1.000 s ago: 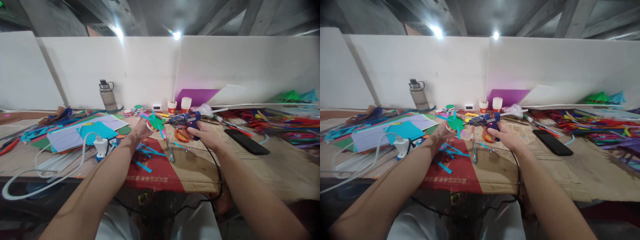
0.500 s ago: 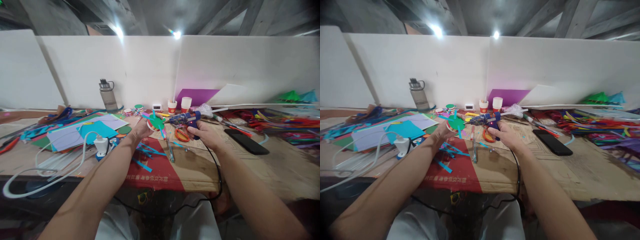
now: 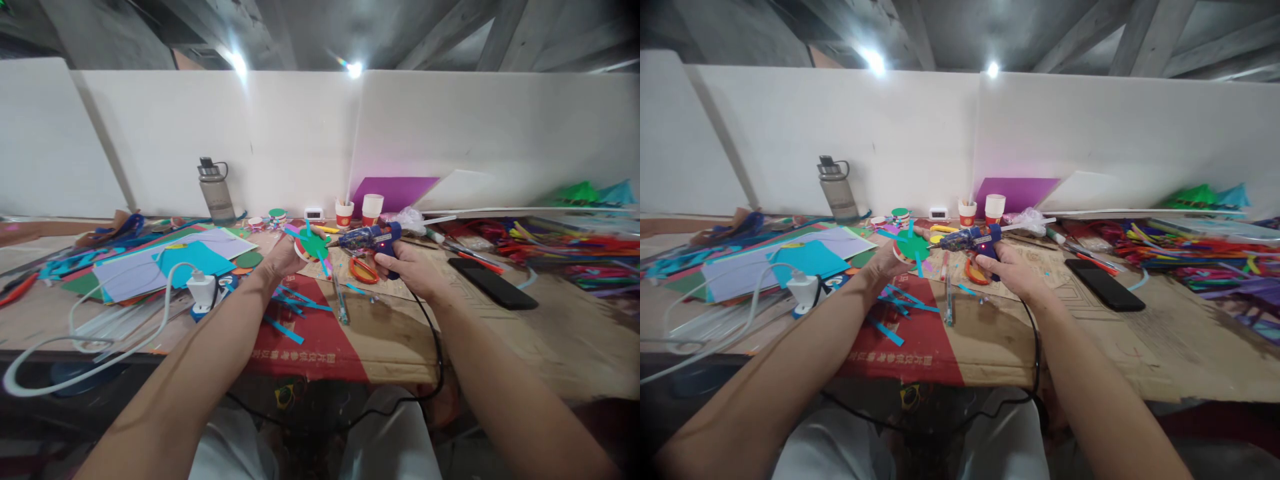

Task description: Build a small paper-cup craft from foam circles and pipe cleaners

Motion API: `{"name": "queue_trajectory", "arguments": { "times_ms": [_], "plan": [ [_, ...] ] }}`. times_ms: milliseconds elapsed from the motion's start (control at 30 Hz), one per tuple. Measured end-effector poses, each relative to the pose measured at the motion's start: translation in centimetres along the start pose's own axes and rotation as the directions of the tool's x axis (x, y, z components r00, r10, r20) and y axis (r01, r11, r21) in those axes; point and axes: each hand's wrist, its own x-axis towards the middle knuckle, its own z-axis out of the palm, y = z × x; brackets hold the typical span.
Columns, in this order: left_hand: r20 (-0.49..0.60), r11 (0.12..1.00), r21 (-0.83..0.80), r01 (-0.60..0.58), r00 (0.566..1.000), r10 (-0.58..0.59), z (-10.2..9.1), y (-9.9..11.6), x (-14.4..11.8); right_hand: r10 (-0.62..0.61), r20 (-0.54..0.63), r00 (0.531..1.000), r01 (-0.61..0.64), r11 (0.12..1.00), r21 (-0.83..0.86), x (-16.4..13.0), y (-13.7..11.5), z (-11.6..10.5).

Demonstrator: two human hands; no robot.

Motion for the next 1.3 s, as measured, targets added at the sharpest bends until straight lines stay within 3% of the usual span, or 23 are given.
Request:
{"name": "queue_trajectory", "arguments": {
  "times_ms": [233, 500, 767, 1033, 1200, 1300],
  "plan": [
    [-0.056, 0.998, -0.062, 0.014, 0.998, -0.017, 0.1, 0.0, 0.0, -0.014, 0.004, 1.0, 0.014, 1.0, -0.004, 0.0, 0.2, 0.0],
    [-0.011, 1.0, -0.018, -0.02, 1.0, 0.02, 0.2, 0.1, 0.0, -0.008, 0.005, 1.0, 0.008, 1.0, 0.006, 0.0, 0.4, -0.2],
    [-0.072, 0.999, -0.043, 0.013, 0.997, -0.016, 0.8, 0.2, -0.3, -0.006, -0.001, 1.0, 0.006, 1.0, -0.02, 0.0, 0.6, -0.3],
    [-0.054, 1.0, -0.024, 0.009, 0.999, -0.011, 0.3, 0.1, -0.2, 0.007, -0.041, 0.999, -0.01, 0.998, -0.065, -0.1, 0.5, -0.4],
    [-0.025, 0.998, -0.045, -0.04, 0.999, 0.039, 0.2, 0.1, 0.0, 0.006, -0.103, 0.995, -0.022, 0.987, -0.159, -0.1, 0.4, -0.9],
    [-0.064, 0.989, -0.092, -0.114, 0.992, 0.108, 0.4, 0.3, 0.0, 0.011, -0.131, 0.991, -0.024, 0.995, -0.101, 0.2, 0.9, -1.1]
  ]
}}
